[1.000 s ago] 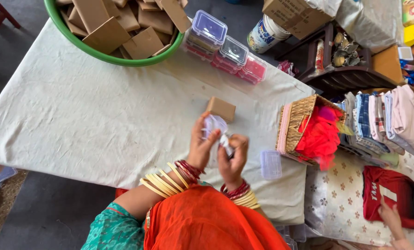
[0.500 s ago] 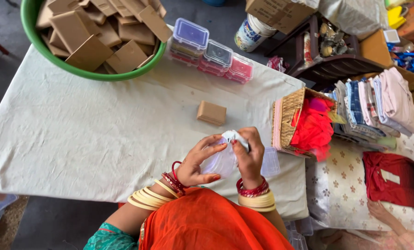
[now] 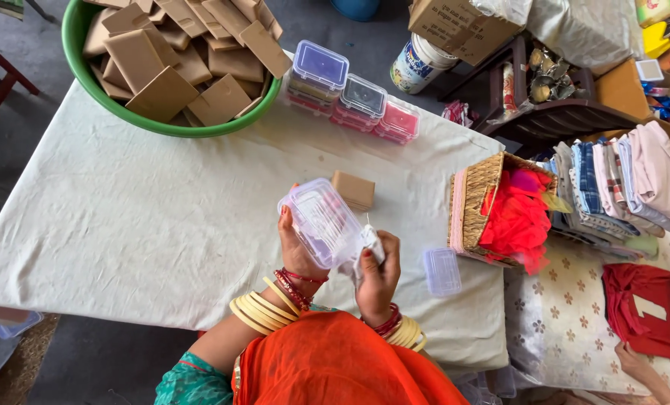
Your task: The recorder is shown packing small square brown items, likely soaps or stationary, into clear plastic containers and wrapping them in pink tissue paper.
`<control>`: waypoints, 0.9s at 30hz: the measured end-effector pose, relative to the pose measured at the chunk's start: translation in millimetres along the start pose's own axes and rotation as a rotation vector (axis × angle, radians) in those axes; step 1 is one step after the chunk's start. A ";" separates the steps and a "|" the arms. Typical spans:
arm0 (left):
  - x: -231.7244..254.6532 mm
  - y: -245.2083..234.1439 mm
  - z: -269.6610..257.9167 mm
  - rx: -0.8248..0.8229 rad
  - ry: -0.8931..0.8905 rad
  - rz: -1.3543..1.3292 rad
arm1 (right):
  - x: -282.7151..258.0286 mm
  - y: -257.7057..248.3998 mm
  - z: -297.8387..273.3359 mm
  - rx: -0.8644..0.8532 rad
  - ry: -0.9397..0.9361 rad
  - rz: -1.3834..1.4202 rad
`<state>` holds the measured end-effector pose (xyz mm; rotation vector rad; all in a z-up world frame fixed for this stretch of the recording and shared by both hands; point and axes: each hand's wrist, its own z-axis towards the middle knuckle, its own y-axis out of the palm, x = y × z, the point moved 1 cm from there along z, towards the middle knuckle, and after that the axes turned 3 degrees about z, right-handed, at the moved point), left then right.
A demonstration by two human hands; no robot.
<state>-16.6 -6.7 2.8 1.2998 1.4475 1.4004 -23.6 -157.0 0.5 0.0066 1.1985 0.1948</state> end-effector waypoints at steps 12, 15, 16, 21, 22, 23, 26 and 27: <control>-7.1 -36.3 13.7 0.122 -0.108 -0.055 | -13.4 -11.7 15.5 -0.444 -0.847 -0.825; 9.7 -22.9 4.9 0.089 -0.148 -0.028 | -15.2 -36.6 25.9 -0.300 -0.635 -0.841; 9.7 -20.4 3.6 0.089 -0.148 -0.027 | -17.5 -38.0 26.8 -0.299 -0.635 -0.840; -0.3 -11.0 -4.4 0.081 0.039 0.354 | -61.0 0.7 24.7 -0.358 -0.648 -0.713; -5.5 -12.6 -8.1 0.075 0.033 0.358 | -62.9 3.3 24.2 -0.349 -0.649 -0.717; -10.6 -13.1 -12.0 -0.068 0.026 0.375 | -64.5 6.7 23.3 -0.398 -0.658 -0.725; -19.0 -16.6 -22.0 -0.281 -0.055 0.388 | -53.7 -2.2 30.5 -0.356 -0.538 -0.699; -20.7 -18.3 -26.0 -0.351 -0.133 0.387 | -47.0 -8.8 33.6 -0.265 -0.408 -0.664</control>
